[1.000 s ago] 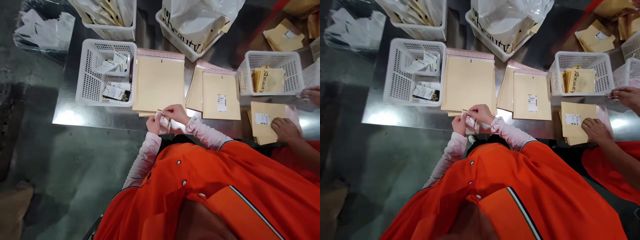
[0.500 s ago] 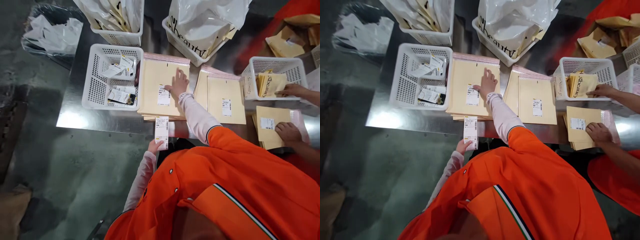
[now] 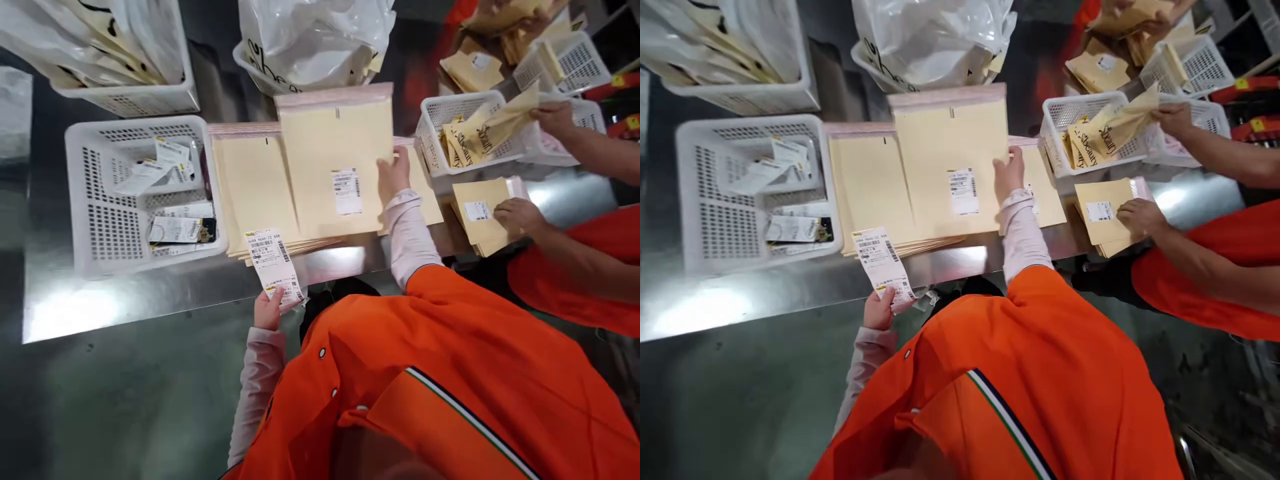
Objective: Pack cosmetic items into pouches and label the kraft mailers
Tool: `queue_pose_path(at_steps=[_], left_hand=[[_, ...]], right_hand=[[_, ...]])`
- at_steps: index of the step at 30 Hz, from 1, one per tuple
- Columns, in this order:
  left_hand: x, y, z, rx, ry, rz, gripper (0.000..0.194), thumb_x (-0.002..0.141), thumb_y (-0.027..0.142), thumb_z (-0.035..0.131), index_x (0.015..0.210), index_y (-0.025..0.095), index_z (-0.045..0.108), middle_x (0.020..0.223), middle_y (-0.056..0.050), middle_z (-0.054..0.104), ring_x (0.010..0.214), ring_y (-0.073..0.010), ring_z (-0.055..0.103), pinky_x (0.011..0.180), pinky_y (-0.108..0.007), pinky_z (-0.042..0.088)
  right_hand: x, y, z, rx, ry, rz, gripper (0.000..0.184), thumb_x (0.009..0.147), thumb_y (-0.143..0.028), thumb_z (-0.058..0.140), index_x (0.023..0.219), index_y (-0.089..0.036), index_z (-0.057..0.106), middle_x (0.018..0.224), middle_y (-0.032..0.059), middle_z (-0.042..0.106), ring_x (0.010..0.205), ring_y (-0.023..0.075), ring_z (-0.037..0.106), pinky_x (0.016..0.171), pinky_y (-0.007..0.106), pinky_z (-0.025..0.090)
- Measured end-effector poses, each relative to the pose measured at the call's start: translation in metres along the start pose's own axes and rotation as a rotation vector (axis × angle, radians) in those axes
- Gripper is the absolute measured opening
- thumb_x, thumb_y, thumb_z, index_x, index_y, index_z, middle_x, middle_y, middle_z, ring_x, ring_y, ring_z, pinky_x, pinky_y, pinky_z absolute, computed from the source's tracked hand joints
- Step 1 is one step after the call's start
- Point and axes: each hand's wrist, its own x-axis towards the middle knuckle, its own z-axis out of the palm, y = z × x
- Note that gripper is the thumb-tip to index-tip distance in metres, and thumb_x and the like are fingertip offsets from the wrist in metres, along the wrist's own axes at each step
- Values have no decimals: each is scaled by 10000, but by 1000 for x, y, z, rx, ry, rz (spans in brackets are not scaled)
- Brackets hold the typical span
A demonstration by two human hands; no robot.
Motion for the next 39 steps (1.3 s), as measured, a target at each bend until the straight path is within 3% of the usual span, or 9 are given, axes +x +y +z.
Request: queue_pose_path(at_steps=[3, 5, 7, 10, 16, 25, 31, 35, 39], left_hand=[[-4, 7, 13, -9, -39, 13, 569, 475, 593, 940, 828, 196, 737, 882, -99, 810, 829, -317, 778, 684, -391, 656], [-5, 12, 26, -8, -67, 25, 606, 461, 620, 942, 834, 184, 746, 857, -100, 806, 797, -309, 770, 691, -397, 653], [-5, 21, 39, 33, -89, 64, 621, 478, 650, 927, 834, 173, 753, 838, -102, 800, 797, -306, 763, 721, -400, 647], [-2, 38, 55, 195, -175, 164, 565, 527, 620, 919, 815, 159, 764, 832, -99, 795, 846, -298, 753, 785, -376, 629], [10, 61, 63, -22, -87, 335, 565, 515, 561, 939, 862, 161, 741, 843, -62, 780, 746, -193, 705, 749, -314, 587], [22, 36, 73, -67, 192, 330, 464, 606, 541, 865, 594, 183, 570, 550, 44, 583, 560, -105, 527, 588, -234, 457], [41, 10, 55, -88, -143, -24, 672, 333, 413, 1007, 892, 126, 771, 921, -114, 802, 923, -292, 751, 876, -397, 589], [37, -32, 27, -72, -130, -218, 708, 283, 440, 1025, 862, 119, 775, 932, -155, 810, 1025, -376, 760, 947, -485, 591], [13, -66, 5, 10, -52, -337, 505, 377, 340, 1011, 773, 143, 767, 838, -133, 806, 932, -352, 784, 857, -431, 626]], right_hand=[[10, 27, -58, -26, 90, 150, 483, 897, -238, 783, 1311, -42, 627, 1259, 255, 674, 1162, 259, 671, 1068, 435, 528], [-4, 19, -60, -19, 44, 120, 434, 851, -200, 825, 1234, -54, 684, 1248, 250, 678, 1168, 262, 668, 1063, 415, 536], [-41, -7, -35, 59, -177, 49, 456, 788, -247, 887, 1188, -105, 720, 1192, 181, 714, 1092, 237, 685, 1025, 393, 562], [-128, -58, 24, 425, -840, -81, 738, 615, -281, 986, 1284, -165, 697, 1228, 105, 734, 1030, 221, 706, 930, 359, 612], [-227, -103, 73, 667, -939, -129, 469, 796, -441, 851, 1139, -135, 763, 1071, 85, 773, 1085, 255, 700, 982, 367, 556], [-177, -130, 59, 347, -798, -277, 163, 883, -332, 800, 898, -171, 825, 848, 18, 759, 810, 156, 682, 757, 252, 466], [-110, -140, 127, 140, -517, -348, 168, 866, -358, 819, 875, -191, 804, 1213, 82, 691, 1159, 251, 623, 1032, 382, 501], [-53, -145, 186, -57, -435, -363, 376, 897, -429, 790, 1206, -218, 757, 1419, 104, 575, 1349, 327, 481, 1145, 543, 433], [-27, -126, 197, -185, -309, -246, 890, 855, -528, 825, 1562, -123, 465, 1596, 233, 366, 1482, 436, 345, 1167, 659, 368]])
